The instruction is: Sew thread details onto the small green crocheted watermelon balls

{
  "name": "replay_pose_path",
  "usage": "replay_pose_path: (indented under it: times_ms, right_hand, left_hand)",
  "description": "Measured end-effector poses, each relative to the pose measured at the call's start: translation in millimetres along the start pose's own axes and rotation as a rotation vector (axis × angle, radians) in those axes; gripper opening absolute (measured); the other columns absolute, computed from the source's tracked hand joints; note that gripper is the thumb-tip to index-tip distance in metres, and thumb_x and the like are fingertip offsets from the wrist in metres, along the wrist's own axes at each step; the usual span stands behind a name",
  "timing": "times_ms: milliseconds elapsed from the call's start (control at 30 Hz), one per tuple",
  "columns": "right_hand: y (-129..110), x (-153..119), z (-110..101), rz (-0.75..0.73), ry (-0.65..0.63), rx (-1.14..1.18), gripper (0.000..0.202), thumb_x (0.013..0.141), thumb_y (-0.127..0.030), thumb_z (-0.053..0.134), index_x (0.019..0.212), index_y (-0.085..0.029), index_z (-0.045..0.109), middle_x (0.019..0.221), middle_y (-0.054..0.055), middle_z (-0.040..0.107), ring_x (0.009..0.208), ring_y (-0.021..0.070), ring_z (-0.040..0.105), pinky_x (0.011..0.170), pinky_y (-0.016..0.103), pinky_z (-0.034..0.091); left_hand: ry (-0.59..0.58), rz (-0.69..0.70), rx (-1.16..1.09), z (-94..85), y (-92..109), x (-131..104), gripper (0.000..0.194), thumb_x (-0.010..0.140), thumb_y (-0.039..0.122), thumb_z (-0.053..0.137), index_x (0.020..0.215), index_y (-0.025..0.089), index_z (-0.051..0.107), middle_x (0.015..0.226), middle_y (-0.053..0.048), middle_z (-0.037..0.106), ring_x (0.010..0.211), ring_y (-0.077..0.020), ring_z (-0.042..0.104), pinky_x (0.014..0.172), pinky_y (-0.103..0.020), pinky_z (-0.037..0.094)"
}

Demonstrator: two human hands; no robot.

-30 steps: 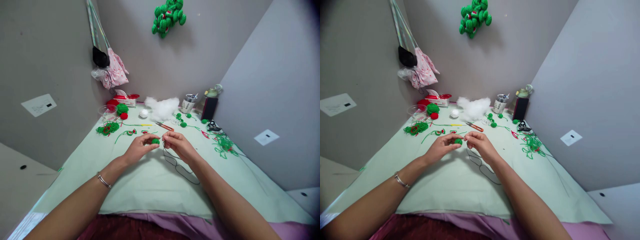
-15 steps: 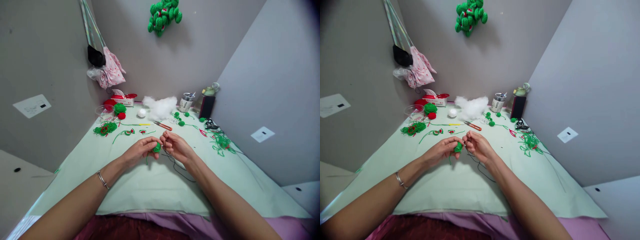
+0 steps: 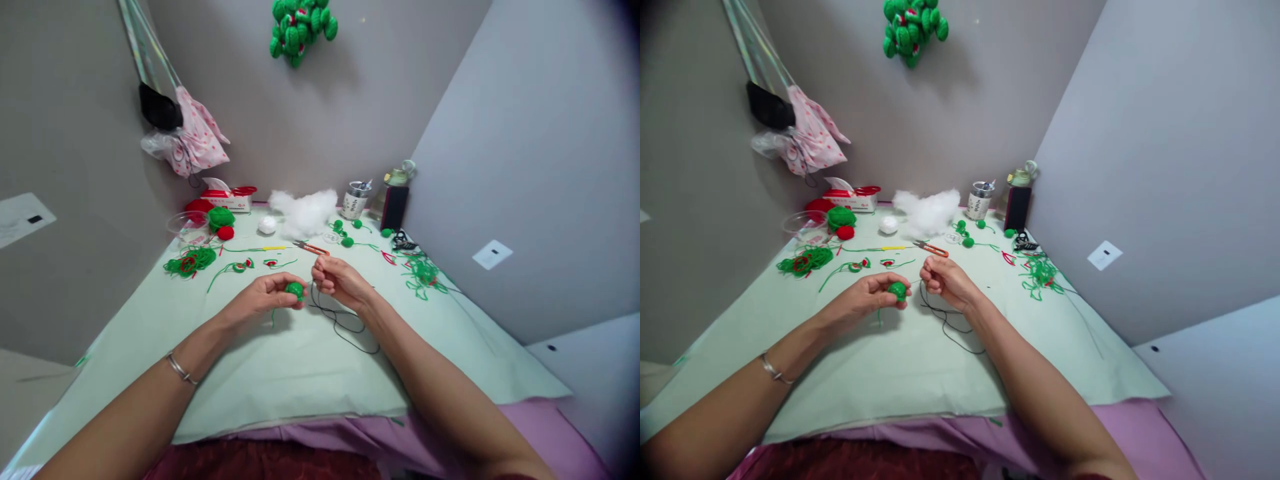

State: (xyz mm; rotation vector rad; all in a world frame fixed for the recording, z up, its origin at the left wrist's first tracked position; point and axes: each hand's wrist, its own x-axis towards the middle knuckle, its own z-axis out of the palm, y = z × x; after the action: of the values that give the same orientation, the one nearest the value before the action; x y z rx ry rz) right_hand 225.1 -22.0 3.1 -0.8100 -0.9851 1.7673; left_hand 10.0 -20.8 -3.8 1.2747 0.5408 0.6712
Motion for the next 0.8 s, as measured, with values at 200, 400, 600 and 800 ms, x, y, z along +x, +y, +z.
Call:
replay_pose_path:
  times_ms: [200,400,600,800]
  right_hand:
    - [11.3,5.4,-3.9,-0.004,0.086,-0.094,0.034,0.074,-0.041,0.073,0.070,-0.015,0.053,0.086,0.007,0.065,0.052,0.0050,0.041,0.042,0.018,0.024]
    - [2.0,-14.0,5.8,-0.112,0.012,-1.007,0.030,0.093,-0.041,0.050,0.089,-0.016,0.066,0.078,0.004,0.065,0.064,0.0124,0.054,0.060,0.024,0.039]
    - [-28.5,-13.2,-0.9,-0.159,0.238,-1.848,0.024,0.097,-0.023,0.046,0.089,-0.021,0.068,0.085,0.007,0.069,0.081,0.0206,0.063,0.069,0.028,0.038]
    - [-37.8,10.6,-0.8,-0.246,0.418,-2.036,0.027,0.092,-0.006,0.042,0.111,-0.015,0.060,0.111,0.016,0.064,0.097,0.0245,0.059,0.070,0.029,0.038]
  left_hand:
    - [-0.015,-0.041,-0.092,-11.6,7.1,0.6,0.030,0.087,0.036,0.064,0.110,0.018,0.072,0.106,-0.011,0.072,0.096,-0.0208,0.068,0.095,-0.035,0.050]
    - [0.244,0.048,-0.238,-22.8,14.0,2.6,0.027,0.082,0.035,0.071,0.101,0.016,0.076,0.103,-0.008,0.073,0.091,-0.0157,0.068,0.089,-0.025,0.054]
    - [0.263,0.035,-0.227,-25.9,15.7,4.0,0.029,0.083,0.032,0.070,0.106,0.016,0.074,0.106,-0.007,0.073,0.094,-0.0127,0.066,0.090,-0.022,0.053]
    - [0.240,0.003,-0.175,-20.6,14.4,4.2,0.030,0.083,0.034,0.071,0.108,0.017,0.074,0.108,-0.007,0.072,0.097,-0.0137,0.065,0.091,-0.023,0.051]
